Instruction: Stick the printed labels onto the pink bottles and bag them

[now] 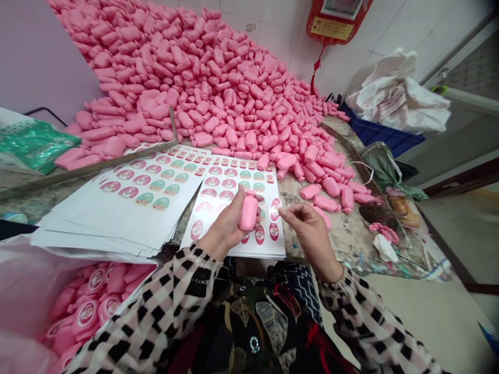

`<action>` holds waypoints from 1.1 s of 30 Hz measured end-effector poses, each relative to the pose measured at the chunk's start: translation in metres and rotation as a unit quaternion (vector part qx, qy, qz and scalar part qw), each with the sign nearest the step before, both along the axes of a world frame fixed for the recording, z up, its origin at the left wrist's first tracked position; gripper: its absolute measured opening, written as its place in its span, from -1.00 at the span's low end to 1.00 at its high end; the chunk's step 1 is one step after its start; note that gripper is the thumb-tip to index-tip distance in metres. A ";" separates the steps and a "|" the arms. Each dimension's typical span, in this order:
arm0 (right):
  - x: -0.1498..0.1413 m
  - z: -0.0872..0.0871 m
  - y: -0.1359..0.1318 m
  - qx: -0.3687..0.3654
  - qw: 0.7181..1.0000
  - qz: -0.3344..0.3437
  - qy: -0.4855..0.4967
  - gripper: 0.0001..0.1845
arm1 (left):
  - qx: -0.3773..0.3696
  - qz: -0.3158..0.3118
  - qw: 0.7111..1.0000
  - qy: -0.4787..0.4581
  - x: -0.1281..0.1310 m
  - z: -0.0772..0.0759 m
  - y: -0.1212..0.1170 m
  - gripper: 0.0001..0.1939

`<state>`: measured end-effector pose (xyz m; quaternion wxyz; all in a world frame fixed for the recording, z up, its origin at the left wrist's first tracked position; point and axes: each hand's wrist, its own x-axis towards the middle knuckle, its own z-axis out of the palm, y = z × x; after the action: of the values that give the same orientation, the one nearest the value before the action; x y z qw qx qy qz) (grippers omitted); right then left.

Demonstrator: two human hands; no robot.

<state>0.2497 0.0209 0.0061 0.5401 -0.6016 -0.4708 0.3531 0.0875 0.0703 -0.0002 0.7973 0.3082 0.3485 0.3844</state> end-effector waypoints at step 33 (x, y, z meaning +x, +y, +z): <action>-0.024 -0.011 -0.017 -0.014 0.993 0.098 -0.057 -0.76 | 0.073 -0.029 0.997 -0.019 0.007 0.000 -0.031 -0.60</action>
<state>0.2261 0.0035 -0.0050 0.4668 -0.5790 -0.5528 0.3758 0.0945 0.0394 -0.0003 0.7900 0.3680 0.2955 0.3914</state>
